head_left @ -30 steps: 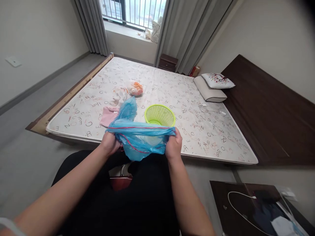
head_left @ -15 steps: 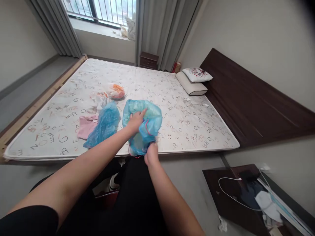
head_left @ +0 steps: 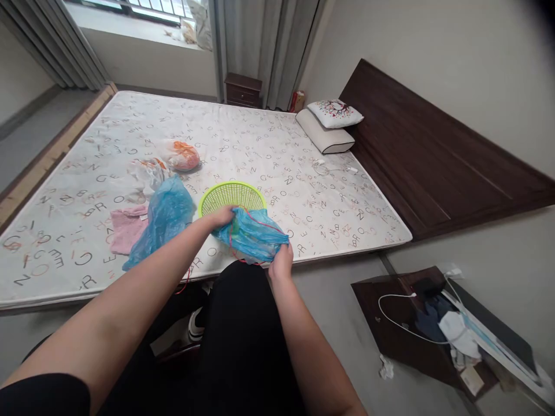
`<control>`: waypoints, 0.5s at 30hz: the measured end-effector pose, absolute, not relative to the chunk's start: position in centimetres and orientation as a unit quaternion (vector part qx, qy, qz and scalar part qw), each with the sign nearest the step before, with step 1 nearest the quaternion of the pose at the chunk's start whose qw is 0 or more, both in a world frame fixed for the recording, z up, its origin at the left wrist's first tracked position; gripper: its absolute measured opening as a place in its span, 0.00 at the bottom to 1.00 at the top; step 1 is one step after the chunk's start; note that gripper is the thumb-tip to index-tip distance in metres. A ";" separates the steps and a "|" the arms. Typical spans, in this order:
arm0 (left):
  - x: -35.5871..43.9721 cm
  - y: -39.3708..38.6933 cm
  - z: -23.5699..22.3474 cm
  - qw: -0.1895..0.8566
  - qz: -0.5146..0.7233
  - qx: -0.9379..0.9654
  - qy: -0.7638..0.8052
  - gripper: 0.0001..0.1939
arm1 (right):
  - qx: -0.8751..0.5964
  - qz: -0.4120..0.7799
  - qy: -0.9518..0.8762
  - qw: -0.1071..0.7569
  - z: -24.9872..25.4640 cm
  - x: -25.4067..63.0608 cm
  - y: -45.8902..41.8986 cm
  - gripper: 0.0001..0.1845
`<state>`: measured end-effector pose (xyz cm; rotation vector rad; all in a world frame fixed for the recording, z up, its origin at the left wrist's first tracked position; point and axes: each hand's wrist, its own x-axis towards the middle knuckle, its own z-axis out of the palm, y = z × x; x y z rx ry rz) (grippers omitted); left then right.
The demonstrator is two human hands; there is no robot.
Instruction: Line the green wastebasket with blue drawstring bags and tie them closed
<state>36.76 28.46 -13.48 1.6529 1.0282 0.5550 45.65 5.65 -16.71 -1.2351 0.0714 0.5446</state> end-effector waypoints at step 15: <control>29.8 32.1 -10.8 0.376 0.277 0.672 0.575 0.09 | -0.683 0.384 -0.375 0.494 -10.2 50.9 17.0 0.12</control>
